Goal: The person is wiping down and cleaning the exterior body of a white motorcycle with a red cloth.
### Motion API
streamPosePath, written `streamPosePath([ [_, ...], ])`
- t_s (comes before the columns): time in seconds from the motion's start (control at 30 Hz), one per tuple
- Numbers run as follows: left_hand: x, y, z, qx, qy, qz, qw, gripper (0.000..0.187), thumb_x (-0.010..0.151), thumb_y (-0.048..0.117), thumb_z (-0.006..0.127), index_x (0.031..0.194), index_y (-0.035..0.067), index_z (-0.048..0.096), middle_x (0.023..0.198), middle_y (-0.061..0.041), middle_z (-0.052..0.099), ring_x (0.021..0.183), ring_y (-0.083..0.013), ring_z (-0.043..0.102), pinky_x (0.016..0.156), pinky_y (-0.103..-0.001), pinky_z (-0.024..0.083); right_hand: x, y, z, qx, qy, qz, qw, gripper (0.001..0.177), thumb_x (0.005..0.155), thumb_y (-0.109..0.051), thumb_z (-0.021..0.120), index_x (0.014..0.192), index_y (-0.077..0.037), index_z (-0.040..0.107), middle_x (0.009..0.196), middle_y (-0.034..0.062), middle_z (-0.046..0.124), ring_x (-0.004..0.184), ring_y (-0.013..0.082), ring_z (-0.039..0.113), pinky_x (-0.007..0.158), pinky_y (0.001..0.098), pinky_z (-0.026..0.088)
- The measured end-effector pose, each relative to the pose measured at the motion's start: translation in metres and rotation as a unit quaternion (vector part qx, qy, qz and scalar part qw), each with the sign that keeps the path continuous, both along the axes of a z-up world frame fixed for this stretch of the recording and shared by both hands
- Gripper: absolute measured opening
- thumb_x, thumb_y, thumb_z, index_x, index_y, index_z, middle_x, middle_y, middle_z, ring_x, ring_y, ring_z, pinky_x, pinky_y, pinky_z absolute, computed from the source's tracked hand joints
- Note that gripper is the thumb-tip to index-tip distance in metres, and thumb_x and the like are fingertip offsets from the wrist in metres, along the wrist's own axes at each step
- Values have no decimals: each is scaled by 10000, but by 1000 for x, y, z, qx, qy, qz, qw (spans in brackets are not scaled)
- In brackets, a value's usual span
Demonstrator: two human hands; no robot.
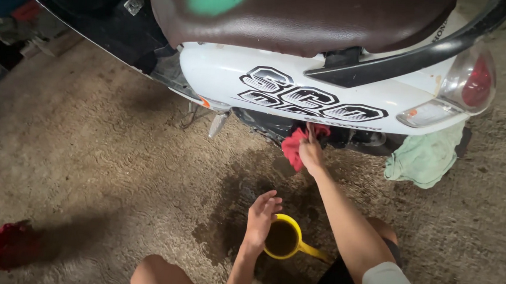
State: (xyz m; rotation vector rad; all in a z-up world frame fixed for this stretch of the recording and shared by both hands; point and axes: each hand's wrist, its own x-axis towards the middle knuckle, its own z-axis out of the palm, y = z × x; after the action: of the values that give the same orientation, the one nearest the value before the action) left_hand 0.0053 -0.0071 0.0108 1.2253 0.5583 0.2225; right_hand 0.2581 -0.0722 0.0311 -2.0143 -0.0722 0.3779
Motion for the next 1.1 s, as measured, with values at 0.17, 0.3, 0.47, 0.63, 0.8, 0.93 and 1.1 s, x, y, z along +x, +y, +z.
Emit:
streamPosePath([
  [0.17, 3, 6, -6, 17, 1, 3, 1000, 408, 1015, 283, 555, 1364, 83, 620, 1155, -29, 733, 981, -121, 666, 820, -279, 523, 53, 30, -42, 74, -234, 79, 966, 422, 1085, -233, 545, 1477, -76, 528, 1418, 258, 682, 1316, 437, 650, 1109, 448, 503],
  [0.3, 4, 5, -6, 25, 0, 3, 1000, 406, 1016, 279, 552, 1360, 76, 623, 1156, -35, 737, 982, -130, 671, 820, -287, 521, 35, 25, -31, 105, -369, 81, 920, 608, 1017, -210, 572, 1560, -56, 346, 1498, 296, 523, 1327, 507, 531, 1099, 483, 436],
  [0.47, 1, 5, -2, 13, 0, -1, 1000, 412, 1011, 281, 554, 1368, 83, 613, 1170, -37, 731, 999, -137, 664, 823, -293, 520, 14, 3, -32, 21, -213, 59, 975, 736, 987, -300, 523, 1606, -117, 168, 1565, 232, 392, 1263, 485, 516, 1012, 498, 442],
  [0.63, -5, 1, 5, 10, 7, -4, 1000, 418, 1006, 289, 554, 1369, 90, 614, 1172, -26, 731, 1007, -132, 668, 828, -299, 527, 49, -5, -158, -40, -109, -1, 993, 646, 1032, -346, 538, 1600, -140, 310, 1552, 188, 453, 1312, 425, 529, 1079, 461, 447],
  [0.8, -5, -2, 4, 4, 10, -7, 1000, 418, 998, 291, 567, 1360, 89, 617, 1163, -27, 731, 1003, -136, 674, 830, -311, 532, 35, 1, -154, 91, -44, -44, 994, 420, 1058, -287, 492, 1435, -112, 549, 1416, 109, 606, 1232, 259, 605, 999, 409, 496],
  [0.93, -8, 1, -1, 6, 5, -7, 1000, 418, 999, 295, 571, 1360, 91, 614, 1166, -33, 728, 998, -140, 676, 832, -312, 534, 26, 22, -66, 324, 111, -126, 931, 361, 1085, -302, 481, 1367, -103, 584, 1214, 85, 676, 996, 187, 612, 834, 351, 495],
  [1.1, -6, 1, 0, 9, 10, 0, 1000, 421, 998, 294, 568, 1365, 93, 616, 1176, -41, 736, 1000, -144, 676, 837, -308, 534, 25, 34, -41, 410, 34, -129, 902, 376, 1119, -286, 487, 1353, -3, 570, 1169, 107, 643, 937, 173, 596, 822, 319, 513],
])
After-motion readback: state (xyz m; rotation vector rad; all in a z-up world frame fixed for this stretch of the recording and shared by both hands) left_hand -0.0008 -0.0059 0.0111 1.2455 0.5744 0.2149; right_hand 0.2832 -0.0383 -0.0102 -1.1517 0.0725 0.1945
